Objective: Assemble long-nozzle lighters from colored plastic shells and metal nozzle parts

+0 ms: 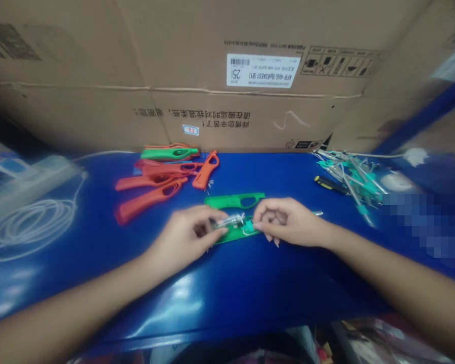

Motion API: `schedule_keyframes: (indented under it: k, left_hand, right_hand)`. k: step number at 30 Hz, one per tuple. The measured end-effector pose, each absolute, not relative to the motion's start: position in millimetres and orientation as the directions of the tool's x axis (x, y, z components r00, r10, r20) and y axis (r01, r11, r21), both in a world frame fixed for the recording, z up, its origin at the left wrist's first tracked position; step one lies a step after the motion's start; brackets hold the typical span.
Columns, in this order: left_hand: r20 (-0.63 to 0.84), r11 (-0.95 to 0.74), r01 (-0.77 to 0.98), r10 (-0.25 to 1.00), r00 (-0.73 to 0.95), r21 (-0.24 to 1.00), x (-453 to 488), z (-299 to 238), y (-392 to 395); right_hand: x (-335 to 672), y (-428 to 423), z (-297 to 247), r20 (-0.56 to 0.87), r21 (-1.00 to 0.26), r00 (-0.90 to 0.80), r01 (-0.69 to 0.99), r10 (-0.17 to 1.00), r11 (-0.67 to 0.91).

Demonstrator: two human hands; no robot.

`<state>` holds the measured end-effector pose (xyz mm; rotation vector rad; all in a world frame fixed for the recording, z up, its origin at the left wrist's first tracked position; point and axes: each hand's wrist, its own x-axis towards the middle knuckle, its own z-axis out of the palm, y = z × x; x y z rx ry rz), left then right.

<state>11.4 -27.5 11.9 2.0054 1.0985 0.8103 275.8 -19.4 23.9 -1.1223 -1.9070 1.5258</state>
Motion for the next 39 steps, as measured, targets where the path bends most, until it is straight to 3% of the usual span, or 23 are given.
schedule_keyframes:
  k: [12,26,39]
  left_hand:
    - [0.112,-0.305,0.383,0.886,0.45,0.872,13.9,10.3,-28.7]
    - [0.118,-0.314,0.37,0.877,0.466,0.874,13.1,7.8,-23.1]
    - [0.099,-0.302,0.389,0.881,0.462,0.87,13.6,8.4,-23.5]
  right_hand:
    - [274.7,-14.4,21.6,-0.093,-0.975,-0.543,0.219,0.835,0.034]
    - [274.9,-15.8,19.5,-0.044,-0.942,-0.533,0.305,0.845,0.143]
    - [273.5,-16.4,20.7,-0.044,-0.939,-0.525,0.313,0.85,0.145]
